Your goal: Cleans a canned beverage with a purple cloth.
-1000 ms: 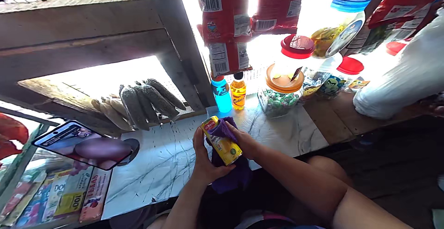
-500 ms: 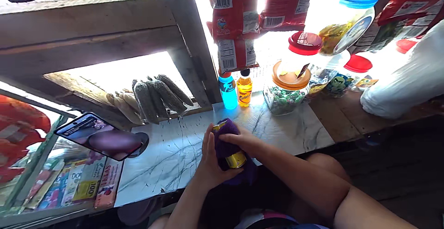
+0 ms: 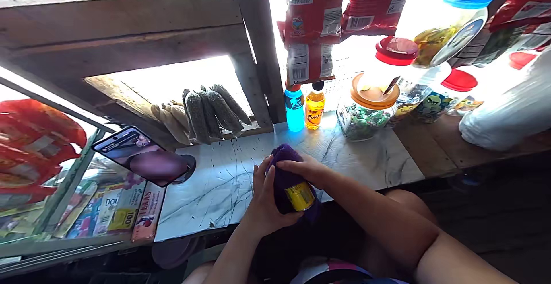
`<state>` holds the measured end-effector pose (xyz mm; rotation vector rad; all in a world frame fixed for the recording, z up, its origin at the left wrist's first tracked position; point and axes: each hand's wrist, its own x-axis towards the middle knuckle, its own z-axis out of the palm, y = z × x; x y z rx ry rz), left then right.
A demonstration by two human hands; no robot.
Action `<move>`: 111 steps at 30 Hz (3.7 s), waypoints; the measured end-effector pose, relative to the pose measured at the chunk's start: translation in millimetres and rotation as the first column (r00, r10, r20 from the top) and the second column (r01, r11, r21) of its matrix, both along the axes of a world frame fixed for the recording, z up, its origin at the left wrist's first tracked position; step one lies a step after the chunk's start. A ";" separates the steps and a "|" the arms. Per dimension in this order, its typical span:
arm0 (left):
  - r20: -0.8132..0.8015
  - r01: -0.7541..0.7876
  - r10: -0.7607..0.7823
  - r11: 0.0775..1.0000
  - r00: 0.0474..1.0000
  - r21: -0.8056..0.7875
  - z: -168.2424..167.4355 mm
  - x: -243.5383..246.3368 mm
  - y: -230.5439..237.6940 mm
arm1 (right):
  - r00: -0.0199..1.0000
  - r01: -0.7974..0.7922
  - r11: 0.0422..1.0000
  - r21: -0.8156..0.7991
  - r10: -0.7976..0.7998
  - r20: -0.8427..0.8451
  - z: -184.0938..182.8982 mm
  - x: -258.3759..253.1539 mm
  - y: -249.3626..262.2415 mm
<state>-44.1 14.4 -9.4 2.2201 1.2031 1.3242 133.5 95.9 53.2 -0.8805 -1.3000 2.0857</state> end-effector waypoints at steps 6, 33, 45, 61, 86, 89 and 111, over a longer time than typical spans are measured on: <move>-0.049 0.014 -0.013 1.000 0.999 0.023 -3.9 9.4 -1.0 | 0.978 0.108 0.992 0.063 -0.118 0.174 -0.3 3.2 -4.5; -0.033 0.043 -0.039 0.990 0.999 0.138 -0.8 31.0 12.5 | 0.994 0.089 0.995 0.055 -0.092 0.063 6.5 34.7 -3.1; -0.057 0.034 -0.031 0.998 0.998 0.059 10.2 2.9 -4.8 | 0.989 0.036 0.998 -0.052 -0.043 -0.144 4.4 4.8 -14.0; -0.120 -0.246 0.267 0.955 0.956 0.166 13.9 -9.1 -8.3 | 0.976 -0.109 0.985 0.132 0.081 0.200 -7.1 -9.7 -30.1; -0.053 0.104 -0.102 0.994 0.993 0.034 11.7 36.4 6.1 | 0.982 0.150 0.985 -0.086 -0.158 -0.100 2.2 35.6 -17.1; -0.050 0.098 -0.097 0.995 0.994 0.012 13.2 30.6 7.0 | 0.972 0.118 0.982 -0.146 -0.145 -0.185 0.0 34.5 -16.0; 0.016 -0.216 0.216 0.972 0.976 0.091 22.1 -16.2 -8.0 | 0.982 -0.140 0.986 0.095 0.125 0.144 -3.5 -10.6 -33.9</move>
